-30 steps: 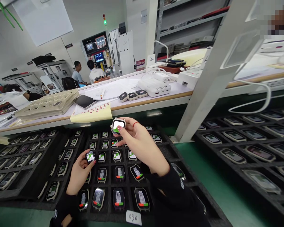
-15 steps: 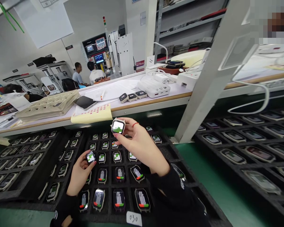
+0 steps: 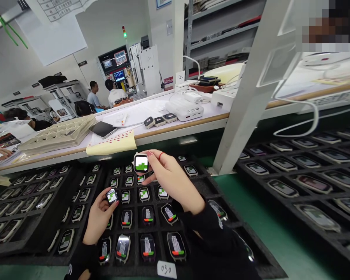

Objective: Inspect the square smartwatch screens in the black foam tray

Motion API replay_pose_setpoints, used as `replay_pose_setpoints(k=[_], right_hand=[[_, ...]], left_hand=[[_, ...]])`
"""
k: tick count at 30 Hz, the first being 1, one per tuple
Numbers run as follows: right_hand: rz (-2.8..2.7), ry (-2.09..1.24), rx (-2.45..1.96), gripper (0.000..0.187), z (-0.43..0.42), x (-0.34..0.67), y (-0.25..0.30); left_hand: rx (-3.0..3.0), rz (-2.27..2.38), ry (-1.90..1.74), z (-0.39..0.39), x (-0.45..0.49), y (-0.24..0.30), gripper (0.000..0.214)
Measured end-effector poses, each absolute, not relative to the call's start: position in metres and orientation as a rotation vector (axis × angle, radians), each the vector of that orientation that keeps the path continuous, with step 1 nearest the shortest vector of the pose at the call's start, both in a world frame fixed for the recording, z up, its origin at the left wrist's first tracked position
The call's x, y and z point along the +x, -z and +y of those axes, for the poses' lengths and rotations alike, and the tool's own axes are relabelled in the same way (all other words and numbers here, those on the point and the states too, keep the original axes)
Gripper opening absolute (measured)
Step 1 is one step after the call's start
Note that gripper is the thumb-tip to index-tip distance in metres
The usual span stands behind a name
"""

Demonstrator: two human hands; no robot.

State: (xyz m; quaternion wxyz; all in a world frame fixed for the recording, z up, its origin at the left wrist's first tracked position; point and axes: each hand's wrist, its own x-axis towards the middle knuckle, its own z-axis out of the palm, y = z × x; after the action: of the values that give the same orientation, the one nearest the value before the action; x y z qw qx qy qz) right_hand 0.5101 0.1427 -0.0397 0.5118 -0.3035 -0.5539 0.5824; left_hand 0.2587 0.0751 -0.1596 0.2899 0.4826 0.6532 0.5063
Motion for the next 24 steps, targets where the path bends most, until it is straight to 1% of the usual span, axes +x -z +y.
replay_pose_setpoints(k=[8,20,24], right_hand=[[-1.374,-1.323,-0.756,0.037,0.143,0.510,0.039],[-1.447,-0.935,-0.971,0.035,0.153,0.535,0.040],[-1.443,-0.858,-0.991,0.035,0.155,0.543,0.038]], left_hand=[[1.291,1.730,-1.356,0.074,0.261,0.153,0.070],[1.273,1.705,-1.376,0.077,0.257,0.158,0.075],[1.273,1.695,-1.357,0.078,0.255,0.159,0.075]])
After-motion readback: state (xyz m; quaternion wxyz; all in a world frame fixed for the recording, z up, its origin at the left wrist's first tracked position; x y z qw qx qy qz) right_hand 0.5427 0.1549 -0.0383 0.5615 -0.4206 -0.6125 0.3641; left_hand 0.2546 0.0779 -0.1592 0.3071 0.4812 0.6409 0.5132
